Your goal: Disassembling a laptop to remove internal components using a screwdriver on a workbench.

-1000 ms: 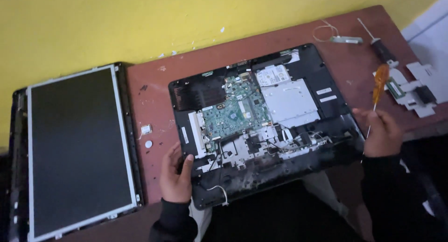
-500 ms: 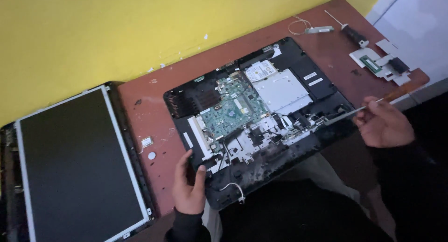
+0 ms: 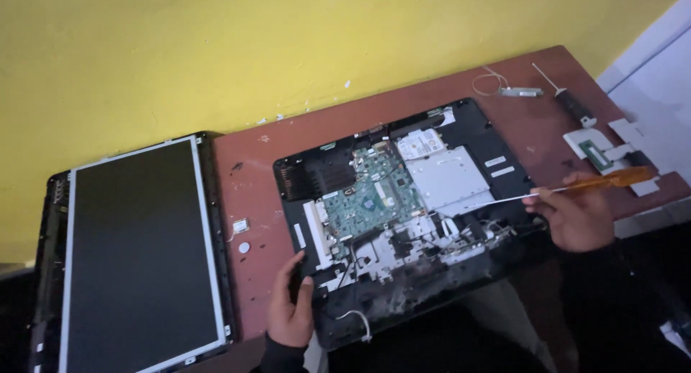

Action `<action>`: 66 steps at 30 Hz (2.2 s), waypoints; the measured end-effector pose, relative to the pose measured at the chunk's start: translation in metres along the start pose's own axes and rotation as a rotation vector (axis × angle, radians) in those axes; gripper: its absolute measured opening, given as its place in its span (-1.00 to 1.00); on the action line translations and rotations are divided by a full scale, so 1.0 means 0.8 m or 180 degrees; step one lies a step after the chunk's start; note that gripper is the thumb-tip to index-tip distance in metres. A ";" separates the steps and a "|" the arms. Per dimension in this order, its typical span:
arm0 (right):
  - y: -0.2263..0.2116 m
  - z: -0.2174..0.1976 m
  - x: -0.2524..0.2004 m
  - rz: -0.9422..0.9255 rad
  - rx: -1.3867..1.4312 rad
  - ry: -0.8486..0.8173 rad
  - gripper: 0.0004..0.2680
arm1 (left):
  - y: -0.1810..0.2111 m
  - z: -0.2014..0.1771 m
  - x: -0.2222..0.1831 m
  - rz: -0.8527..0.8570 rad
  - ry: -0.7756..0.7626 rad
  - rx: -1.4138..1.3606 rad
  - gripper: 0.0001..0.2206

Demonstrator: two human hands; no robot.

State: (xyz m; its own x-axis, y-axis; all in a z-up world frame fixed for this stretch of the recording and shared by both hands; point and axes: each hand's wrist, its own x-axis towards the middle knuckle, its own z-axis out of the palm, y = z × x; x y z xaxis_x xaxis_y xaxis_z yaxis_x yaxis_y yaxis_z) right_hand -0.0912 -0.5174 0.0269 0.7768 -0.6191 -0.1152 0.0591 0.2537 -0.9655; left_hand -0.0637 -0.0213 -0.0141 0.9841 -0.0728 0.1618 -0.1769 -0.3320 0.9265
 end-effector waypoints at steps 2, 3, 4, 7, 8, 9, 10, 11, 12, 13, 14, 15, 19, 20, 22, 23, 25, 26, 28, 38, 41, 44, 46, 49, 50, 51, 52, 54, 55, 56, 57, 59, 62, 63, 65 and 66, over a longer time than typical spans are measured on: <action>0.029 -0.051 0.031 -0.0160 0.0367 -0.0544 -0.79 | -0.001 0.000 -0.001 -0.0088 0.0045 0.0083 -0.58; 0.044 -0.077 0.048 -0.0305 0.0749 -0.1078 -0.85 | -0.001 0.000 -0.001 -0.0171 0.0077 0.0172 -0.58; 0.033 -0.071 0.042 -0.0298 0.0749 -0.1077 -0.85 | 0.001 0.000 0.000 -0.0177 0.0076 0.0175 -0.58; -0.014 -0.038 0.000 -0.0261 0.0171 -0.0618 -0.89 | -0.004 0.002 0.001 -0.0275 0.0103 0.0103 -0.59; -0.059 0.000 -0.020 0.0018 -0.0847 -0.0163 -0.85 | -0.012 0.004 0.001 -0.0241 0.0213 -0.0058 -0.59; -0.121 0.050 -0.047 0.0324 -0.1858 0.0284 -0.75 | -0.020 0.006 0.000 -0.0208 0.0323 -0.0218 -0.59; -0.124 0.047 -0.039 0.0324 -0.1849 0.0302 -0.75 | -0.019 0.008 0.001 -0.0198 0.0306 -0.0217 -0.59; -0.127 0.045 -0.032 0.0558 -0.2421 0.0115 -0.71 | -0.018 0.009 0.001 -0.0367 0.0361 -0.0189 -0.58; -0.130 0.042 -0.026 0.0805 -0.2988 -0.0084 -0.66 | -0.017 0.009 -0.001 -0.0548 0.0421 -0.0157 -0.58; -0.123 0.038 -0.018 0.0815 -0.2984 -0.0076 -0.66 | -0.012 0.010 0.002 -0.0550 0.0409 -0.0152 -0.58; -0.116 0.035 -0.010 0.0812 -0.3152 -0.0543 -0.72 | -0.007 0.009 0.003 -0.0510 0.0388 -0.0099 -0.60; -0.109 0.033 -0.003 0.0812 -0.3306 -0.1014 -0.76 | -0.002 0.008 0.003 -0.0469 0.0366 -0.0047 -0.61; -0.069 0.079 -0.019 0.0354 -0.2894 -0.1689 -0.73 | -0.005 0.008 0.004 -0.0389 0.0441 -0.0060 -0.60; -0.062 0.094 -0.029 0.0576 -0.2202 -0.1659 -0.71 | -0.001 0.006 0.005 -0.0420 0.0351 0.0055 -0.59; -0.067 0.125 -0.049 0.0800 -0.1499 -0.1635 -0.66 | 0.007 0.004 0.005 -0.0458 0.0274 0.0184 -0.57; -0.080 0.140 -0.059 0.0848 -0.2113 -0.1618 -0.63 | 0.012 0.003 0.004 -0.0380 0.0272 0.0254 -0.59; -0.089 0.150 -0.065 0.0867 -0.2722 -0.1578 -0.60 | 0.011 0.003 0.003 -0.0280 0.0267 0.0318 -0.61; -0.085 0.144 -0.063 0.0871 -0.2823 -0.1855 -0.60 | 0.004 0.003 0.004 -0.0209 0.0310 0.0171 -0.64; -0.075 0.123 -0.055 0.0879 -0.2920 -0.2076 -0.60 | -0.005 0.005 0.004 -0.0119 0.0304 0.0003 -0.66; -0.103 0.035 0.009 -0.0015 -0.3792 -0.0131 -0.71 | 0.016 0.013 0.007 -0.0858 0.0561 -0.0642 -0.57; -0.089 0.024 0.034 -0.0056 -0.4207 -0.0154 -0.72 | 0.002 0.014 0.006 -0.0802 0.0686 -0.0894 -0.55; -0.047 -0.005 0.058 -0.0560 -0.4528 -0.0433 -0.74 | -0.009 0.005 0.007 -0.0739 0.0639 -0.0965 -0.51; -0.025 -0.021 0.069 -0.1062 -0.4519 -0.0525 -0.74 | -0.016 -0.004 0.007 -0.0806 0.0545 -0.0859 -0.49; -0.010 -0.031 0.075 -0.1385 -0.4097 -0.0822 -0.74 | -0.013 -0.018 0.004 -0.0517 0.0272 -0.0478 -0.51; -0.005 -0.035 0.075 -0.1530 -0.3951 -0.0708 -0.74 | 0.006 -0.020 0.006 -0.0737 0.0215 -0.0132 -0.50; 0.000 -0.039 0.074 -0.1672 -0.3803 -0.0592 -0.74 | 0.025 -0.022 0.008 -0.0957 0.0156 0.0215 -0.50; -0.002 -0.037 0.076 -0.1660 -0.3797 -0.0589 -0.74 | 0.033 -0.022 0.010 -0.0958 0.0149 0.0227 -0.50; -0.008 -0.033 0.079 -0.1749 -0.3856 -0.0281 -0.75 | 0.049 -0.020 0.014 -0.1492 -0.0027 0.0338 -0.51; -0.008 -0.029 0.091 -0.1741 -0.3851 -0.0276 -0.75 | 0.027 -0.021 0.013 -0.1491 -0.0033 0.0347 -0.51; -0.010 -0.024 0.105 -0.2037 -0.3832 -0.0309 -0.78 | 0.005 -0.021 0.013 -0.1040 0.0042 0.0358 -0.48; -0.013 -0.019 0.117 -0.2333 -0.3808 -0.0342 -0.80 | -0.017 -0.021 0.013 -0.0589 0.0116 0.0367 -0.46; -0.044 0.023 0.128 -0.2050 -0.3768 -0.0444 -0.78 | -0.013 -0.020 0.008 -0.0499 0.0185 0.0456 -0.52; -0.045 0.077 0.188 -0.2220 -0.3756 -0.0652 -0.75 | -0.023 -0.009 0.005 -0.0386 0.0442 0.0007 -0.60; -0.037 0.096 0.214 -0.2642 -0.3794 -0.0742 -0.76 | -0.029 -0.006 0.003 -0.0367 0.0593 -0.0534 -0.63; 0.010 0.133 0.281 -0.2900 -0.3774 -0.0883 -0.79 | -0.042 -0.016 0.009 -0.0026 0.0422 -0.0272 -0.60; 0.033 0.156 0.313 -0.3133 -0.3773 -0.0995 -0.80 | -0.049 -0.022 0.011 0.0299 0.0207 -0.0012 -0.57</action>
State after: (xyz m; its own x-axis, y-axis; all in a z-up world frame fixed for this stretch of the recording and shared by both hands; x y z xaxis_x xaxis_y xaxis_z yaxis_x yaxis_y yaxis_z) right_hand 0.1835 -0.5730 0.0015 0.8340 0.0266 0.5511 0.2106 -0.9386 -0.2734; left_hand -0.0480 0.0076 -0.0431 0.9621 -0.0420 0.2695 -0.2684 -0.3231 0.9075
